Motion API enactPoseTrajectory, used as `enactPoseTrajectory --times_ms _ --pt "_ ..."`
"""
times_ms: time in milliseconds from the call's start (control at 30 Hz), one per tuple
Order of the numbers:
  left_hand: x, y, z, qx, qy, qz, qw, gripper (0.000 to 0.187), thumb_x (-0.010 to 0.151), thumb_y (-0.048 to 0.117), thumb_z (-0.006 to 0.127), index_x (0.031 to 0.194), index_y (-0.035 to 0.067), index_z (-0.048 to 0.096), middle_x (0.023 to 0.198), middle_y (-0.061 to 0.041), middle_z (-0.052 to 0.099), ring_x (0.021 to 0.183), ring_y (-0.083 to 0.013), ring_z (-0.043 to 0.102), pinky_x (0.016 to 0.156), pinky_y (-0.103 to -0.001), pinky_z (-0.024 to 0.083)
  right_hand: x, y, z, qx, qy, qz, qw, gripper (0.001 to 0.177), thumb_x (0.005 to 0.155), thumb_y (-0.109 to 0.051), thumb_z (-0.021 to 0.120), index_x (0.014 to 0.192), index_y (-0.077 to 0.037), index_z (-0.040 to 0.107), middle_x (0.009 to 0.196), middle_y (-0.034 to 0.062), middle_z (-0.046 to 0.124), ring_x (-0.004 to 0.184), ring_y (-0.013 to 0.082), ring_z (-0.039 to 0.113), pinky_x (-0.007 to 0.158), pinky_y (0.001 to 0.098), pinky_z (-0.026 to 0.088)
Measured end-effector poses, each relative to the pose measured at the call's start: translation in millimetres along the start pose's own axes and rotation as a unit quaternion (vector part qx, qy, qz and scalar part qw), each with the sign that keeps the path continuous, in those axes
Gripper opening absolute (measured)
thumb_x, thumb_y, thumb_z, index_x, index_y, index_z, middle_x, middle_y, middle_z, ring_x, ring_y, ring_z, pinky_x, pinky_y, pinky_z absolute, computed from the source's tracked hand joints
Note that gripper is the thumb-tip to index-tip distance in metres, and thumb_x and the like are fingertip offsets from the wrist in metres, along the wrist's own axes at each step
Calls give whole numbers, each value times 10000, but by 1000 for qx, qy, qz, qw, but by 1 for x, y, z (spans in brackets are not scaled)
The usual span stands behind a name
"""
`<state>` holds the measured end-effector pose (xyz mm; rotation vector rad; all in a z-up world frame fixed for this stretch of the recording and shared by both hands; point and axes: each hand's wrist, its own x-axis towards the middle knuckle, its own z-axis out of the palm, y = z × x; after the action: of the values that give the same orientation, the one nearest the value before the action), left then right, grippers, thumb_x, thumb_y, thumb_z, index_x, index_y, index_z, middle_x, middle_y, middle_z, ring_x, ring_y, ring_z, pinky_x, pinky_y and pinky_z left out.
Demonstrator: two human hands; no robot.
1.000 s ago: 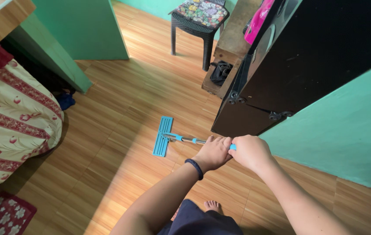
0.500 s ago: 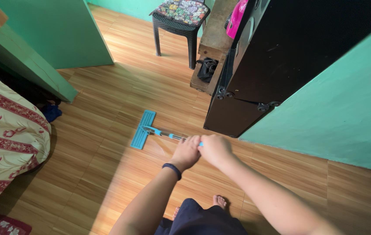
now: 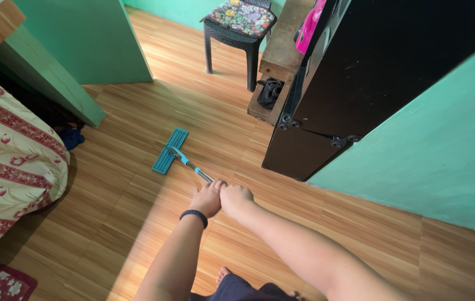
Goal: The person mops a wooden floor using a blue flat mop, moving back and forth across the room. They navigate around furniture and a small rug, covering the visible floor area.
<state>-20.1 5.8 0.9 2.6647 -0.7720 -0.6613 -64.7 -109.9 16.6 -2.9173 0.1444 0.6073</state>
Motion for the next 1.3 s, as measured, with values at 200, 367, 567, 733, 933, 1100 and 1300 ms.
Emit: enactPoseTrajectory --times_ms 200,367,567,733,933,1100,1300 --pt "-9 35 39 -14 3 3 1000 447 998 348 508 1426 223 472 1565 16 431 1463 -242 367 1133 -639 331 -49 30 3 -14 -41 13 999 353 1011 -189 502 1342 -70 533 1150 135 741 1028 309 740 776 469 598" --pt "8 72 92 -67 35 86 993 604 875 387 689 1377 119 488 1451 -99 502 1438 -349 361 1189 -511 316 -115 75 -38 -22 -55 54 997 381 1007 -283 518 1366 -156 522 1112 117 728 1014 316 730 744 490 602" --pt "18 164 164 -137 45 196 970 615 920 357 678 1382 9 470 1396 -210 507 1426 -429 319 1245 -515 140 -204 157 -71 -56 -58 72 994 294 1029 -315 504 1250 -174 638 1070 92 747 1005 302 741 770 482 601" --pt "-16 274 162 -180 -8 284 942 557 944 380 626 1357 28 502 1370 -206 539 1383 -412 400 1238 -509 208 -284 228 -100 -32 -127 139 982 349 1023 -378 521 1331 -243 615 1135 89 732 1058 286 730 884 467 596" --pt "-49 373 133 -161 -79 285 942 556 952 509 624 1270 59 547 1233 -178 640 1241 -366 546 1026 -480 457 -367 291 -131 36 -54 222 973 382 922 -439 645 1291 -350 691 1176 5 744 1093 250 700 924 426 565" --pt "-49 392 131 -143 -63 262 952 464 915 469 677 1160 83 599 1097 -153 695 1121 -335 632 925 -473 522 -375 303 -126 125 2 263 957 364 855 -407 740 1200 -295 767 1032 60 794 969 262 744 882 396 574" --pt "-31 400 140 -142 -50 233 961 329 946 340 650 1175 108 609 1097 -152 693 1104 -326 648 892 -464 547 -363 324 -124 178 32 231 956 353 804 -345 787 1137 -230 797 978 87 795 885 269 752 834 391 581"
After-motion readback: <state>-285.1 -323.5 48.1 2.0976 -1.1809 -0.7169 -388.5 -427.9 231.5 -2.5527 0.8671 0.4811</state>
